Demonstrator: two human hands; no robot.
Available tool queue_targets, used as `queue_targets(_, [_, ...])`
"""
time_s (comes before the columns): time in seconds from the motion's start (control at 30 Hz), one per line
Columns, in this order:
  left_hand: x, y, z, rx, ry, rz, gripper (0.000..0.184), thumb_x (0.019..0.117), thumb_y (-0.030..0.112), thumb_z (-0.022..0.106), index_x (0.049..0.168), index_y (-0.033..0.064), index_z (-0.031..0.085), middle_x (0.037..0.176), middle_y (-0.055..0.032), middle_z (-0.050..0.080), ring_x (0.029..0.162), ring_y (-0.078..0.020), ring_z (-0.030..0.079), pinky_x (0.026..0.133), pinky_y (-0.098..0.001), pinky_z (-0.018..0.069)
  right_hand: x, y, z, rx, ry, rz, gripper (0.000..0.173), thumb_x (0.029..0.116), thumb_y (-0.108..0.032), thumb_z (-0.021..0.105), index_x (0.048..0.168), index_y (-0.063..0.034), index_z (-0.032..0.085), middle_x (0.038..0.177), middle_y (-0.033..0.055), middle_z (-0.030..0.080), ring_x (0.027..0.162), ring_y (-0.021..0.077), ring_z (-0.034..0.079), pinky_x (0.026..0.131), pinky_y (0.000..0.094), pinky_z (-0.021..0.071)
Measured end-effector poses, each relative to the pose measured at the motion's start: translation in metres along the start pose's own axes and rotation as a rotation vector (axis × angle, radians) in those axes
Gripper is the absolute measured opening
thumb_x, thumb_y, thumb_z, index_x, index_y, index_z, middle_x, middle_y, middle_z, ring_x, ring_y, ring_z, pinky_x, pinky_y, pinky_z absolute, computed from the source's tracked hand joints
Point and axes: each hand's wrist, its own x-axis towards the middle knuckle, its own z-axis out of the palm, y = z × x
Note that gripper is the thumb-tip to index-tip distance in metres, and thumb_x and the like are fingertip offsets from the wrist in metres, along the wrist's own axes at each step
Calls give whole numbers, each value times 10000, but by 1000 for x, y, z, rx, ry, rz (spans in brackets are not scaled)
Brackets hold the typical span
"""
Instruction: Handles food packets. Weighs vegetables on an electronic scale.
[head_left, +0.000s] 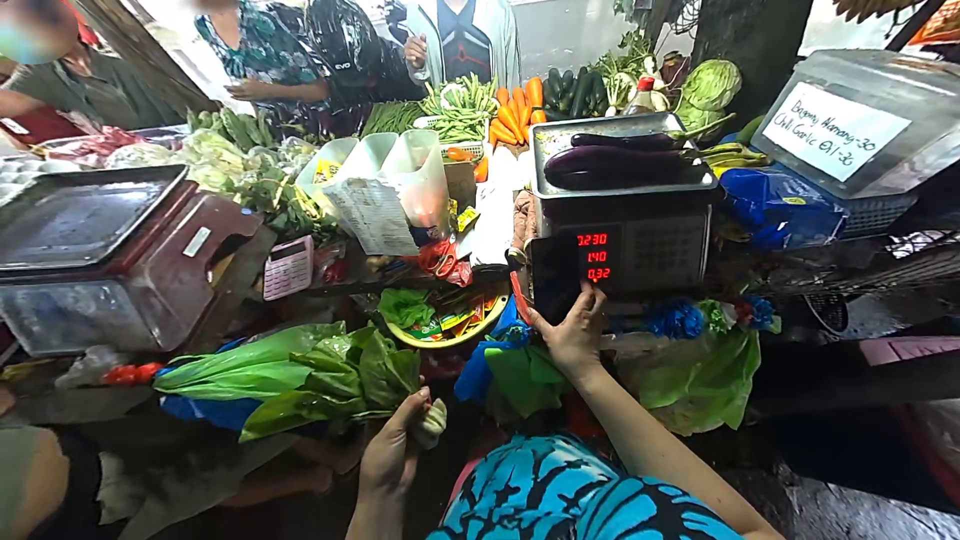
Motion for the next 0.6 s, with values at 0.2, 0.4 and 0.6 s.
queue_targets(0.2, [2,0,1,10,-18,6,232,865,23,650,1097,18,652,802,-48,691,681,-101,674,659,-262,597,-4,12,-34,55,-44,-55,1137,750,-588,829,1558,44,338,1517,307,421,1364,474,463,1093,601,421])
queue_targets(0.4, [4,-1,6,8,-24,10,246,861,5,658,1106,9,642,803,-64,692,678,-114,677,653,-265,599,-10,37,-61,-7,-20,-128,932,821,-534,766,1512,11,459,1434,267,516,1319,459,500,1072,637,412])
queue_targets(0.6, [5,2,16,-4,-46,18,282,827,-11,674,1106,6,638,851,-90,709,696,-131,690,646,-277,604,-11,36,-80,212,-37,-136,727,874,-417,752,1444,-11,554,1413,203,554,1279,356,552,1042,546,474])
